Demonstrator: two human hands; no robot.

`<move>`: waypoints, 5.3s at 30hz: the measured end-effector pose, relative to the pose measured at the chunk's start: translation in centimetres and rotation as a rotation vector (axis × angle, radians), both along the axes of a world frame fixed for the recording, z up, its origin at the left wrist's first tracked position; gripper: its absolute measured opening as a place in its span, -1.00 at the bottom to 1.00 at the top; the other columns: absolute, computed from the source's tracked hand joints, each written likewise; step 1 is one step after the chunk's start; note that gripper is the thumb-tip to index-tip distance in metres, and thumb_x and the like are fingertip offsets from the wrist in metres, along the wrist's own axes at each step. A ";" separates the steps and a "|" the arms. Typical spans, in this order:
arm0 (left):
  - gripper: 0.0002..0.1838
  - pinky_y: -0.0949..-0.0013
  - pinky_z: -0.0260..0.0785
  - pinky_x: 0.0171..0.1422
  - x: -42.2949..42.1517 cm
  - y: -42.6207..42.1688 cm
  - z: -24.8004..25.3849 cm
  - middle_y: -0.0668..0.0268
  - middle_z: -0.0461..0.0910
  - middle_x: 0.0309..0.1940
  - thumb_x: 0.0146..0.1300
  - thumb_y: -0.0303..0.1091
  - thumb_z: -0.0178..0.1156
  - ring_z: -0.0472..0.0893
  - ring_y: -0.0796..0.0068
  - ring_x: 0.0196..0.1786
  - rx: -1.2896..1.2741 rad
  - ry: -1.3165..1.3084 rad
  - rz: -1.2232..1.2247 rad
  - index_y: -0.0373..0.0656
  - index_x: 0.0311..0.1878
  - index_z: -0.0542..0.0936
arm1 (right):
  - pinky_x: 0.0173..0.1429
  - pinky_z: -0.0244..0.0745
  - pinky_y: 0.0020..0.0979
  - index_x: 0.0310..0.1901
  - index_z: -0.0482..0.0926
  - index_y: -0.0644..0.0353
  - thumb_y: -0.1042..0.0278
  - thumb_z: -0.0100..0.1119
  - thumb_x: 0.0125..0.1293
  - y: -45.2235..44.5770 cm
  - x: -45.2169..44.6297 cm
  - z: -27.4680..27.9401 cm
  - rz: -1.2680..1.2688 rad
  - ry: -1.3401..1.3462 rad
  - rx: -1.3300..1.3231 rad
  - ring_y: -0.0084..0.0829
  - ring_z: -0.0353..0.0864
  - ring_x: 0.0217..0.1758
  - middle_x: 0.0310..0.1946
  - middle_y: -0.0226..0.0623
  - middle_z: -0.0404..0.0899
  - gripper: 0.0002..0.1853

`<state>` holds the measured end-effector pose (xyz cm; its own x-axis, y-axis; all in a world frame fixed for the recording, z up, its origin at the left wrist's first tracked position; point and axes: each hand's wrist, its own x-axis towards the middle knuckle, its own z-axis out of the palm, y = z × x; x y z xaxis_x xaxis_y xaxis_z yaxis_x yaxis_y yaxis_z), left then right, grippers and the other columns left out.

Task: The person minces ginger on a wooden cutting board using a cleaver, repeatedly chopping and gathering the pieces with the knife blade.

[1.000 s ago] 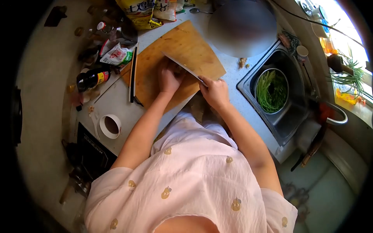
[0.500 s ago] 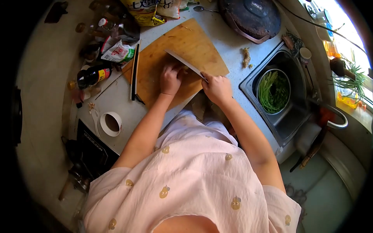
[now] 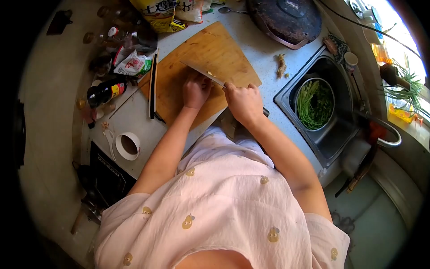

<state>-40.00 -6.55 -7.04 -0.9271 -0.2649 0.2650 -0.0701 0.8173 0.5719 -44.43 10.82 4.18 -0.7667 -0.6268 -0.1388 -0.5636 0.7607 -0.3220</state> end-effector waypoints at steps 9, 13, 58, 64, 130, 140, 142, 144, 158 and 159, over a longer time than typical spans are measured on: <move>-0.78 0.09 0.53 -0.07 0.5 0.2 -1.4 0.14 0.65 -0.23 0.04 -0.27 0.36 0.62 0.03 -0.17 -0.101 -0.051 0.019 -0.07 -0.23 0.71 | -0.25 0.47 -0.17 -0.19 0.52 0.11 0.26 0.06 0.40 0.2 0.0 -3.5 0.058 0.036 0.084 -0.09 0.60 -0.55 -0.60 -0.15 0.62 -0.87; -0.88 0.11 0.52 -0.08 0.4 0.4 -0.8 0.15 0.63 -0.25 0.05 -0.32 0.31 0.61 0.06 -0.19 -0.065 0.012 0.021 -0.08 -0.33 0.69 | -0.27 0.47 -0.14 -0.28 0.49 0.13 0.30 0.07 0.37 0.7 -0.9 -3.5 0.055 0.029 -0.003 -0.06 0.58 -0.57 -0.64 -0.13 0.59 -0.88; -0.90 0.10 0.53 -0.14 1.3 -0.3 -1.4 0.18 0.63 -0.27 0.03 -0.36 0.30 0.62 0.07 -0.25 -0.005 -0.034 0.025 -0.10 -0.35 0.65 | -0.35 0.56 -0.05 -0.34 0.51 0.24 0.44 0.04 0.24 -2.2 0.6 -0.6 -0.022 -0.122 0.057 0.04 0.66 -0.47 -0.56 0.03 0.62 -0.92; -0.90 0.11 0.53 -0.12 1.6 -0.6 -0.7 0.19 0.64 -0.25 0.04 -0.37 0.30 0.62 0.08 -0.23 -0.001 -0.045 0.005 -0.09 -0.35 0.66 | -0.33 0.56 -0.04 -0.34 0.52 0.25 0.43 0.06 0.23 -2.2 0.7 -2.4 -0.019 -0.110 0.050 0.05 0.66 -0.45 -0.55 0.02 0.62 -0.91; -0.87 0.17 0.52 -0.07 3.5 -0.1 -0.6 0.22 0.61 -0.31 0.00 -0.47 0.30 0.61 0.12 -0.19 0.055 0.058 0.094 -0.08 -0.32 0.68 | -0.29 0.50 0.07 -0.26 0.52 0.22 0.17 0.03 0.43 -2.0 0.0 -0.7 -0.079 -0.138 -0.017 0.16 0.61 -0.41 -0.52 0.08 0.61 -0.74; -0.85 0.13 0.53 -0.10 2.7 -0.6 -0.8 0.17 0.64 -0.21 0.05 -0.37 0.31 0.63 0.10 -0.19 -0.005 -0.032 0.063 -0.13 -0.27 0.67 | -0.33 0.56 -0.08 -0.28 0.50 0.23 0.45 0.02 0.21 -2.8 0.7 0.9 0.070 -0.078 0.120 -0.02 0.69 -0.44 -0.55 -0.02 0.63 -0.91; -0.84 0.13 0.52 -0.09 2.6 -0.7 -1.2 0.16 0.64 -0.20 0.06 -0.34 0.31 0.62 0.10 -0.17 -0.022 -0.179 0.072 -0.12 -0.26 0.68 | -0.34 0.56 -0.09 -0.29 0.48 0.23 0.46 0.03 0.20 -2.6 0.8 -0.4 0.078 -0.071 0.146 -0.03 0.69 -0.46 -0.57 -0.03 0.63 -0.92; -0.83 0.13 0.52 -0.08 2.8 -0.6 -1.5 0.15 0.64 -0.20 0.07 -0.32 0.31 0.62 0.09 -0.16 -0.026 -0.276 0.083 -0.10 -0.25 0.69 | -0.35 0.55 -0.08 -0.29 0.46 0.22 0.46 0.03 0.20 -2.0 1.1 -2.3 0.077 -0.070 0.163 -0.03 0.69 -0.47 -0.58 -0.04 0.63 -0.93; -0.88 0.11 0.51 -0.09 3.0 -1.0 -1.4 0.21 0.61 -0.30 0.02 -0.41 0.29 0.59 0.08 -0.17 -0.038 0.025 0.054 -0.04 -0.32 0.67 | -0.35 0.55 -0.06 -0.33 0.49 0.25 0.48 0.06 0.19 -2.8 1.8 -1.8 0.033 -0.108 0.121 0.00 0.68 -0.47 -0.57 0.03 0.62 -0.95; -0.88 0.11 0.51 -0.10 3.0 -1.0 -1.3 0.21 0.61 -0.31 0.02 -0.41 0.29 0.59 0.08 -0.17 -0.053 0.027 0.068 -0.04 -0.32 0.67 | -0.35 0.55 -0.06 -0.33 0.49 0.25 0.48 0.06 0.20 -2.6 2.0 -2.5 0.023 -0.108 0.108 0.00 0.68 -0.47 -0.56 0.02 0.62 -0.94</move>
<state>-36.95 -7.59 -8.38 -0.8997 -0.3122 0.3050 -0.1116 0.8401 0.5308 -42.47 8.21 1.71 -0.7293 -0.6209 -0.2873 -0.5478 0.7815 -0.2984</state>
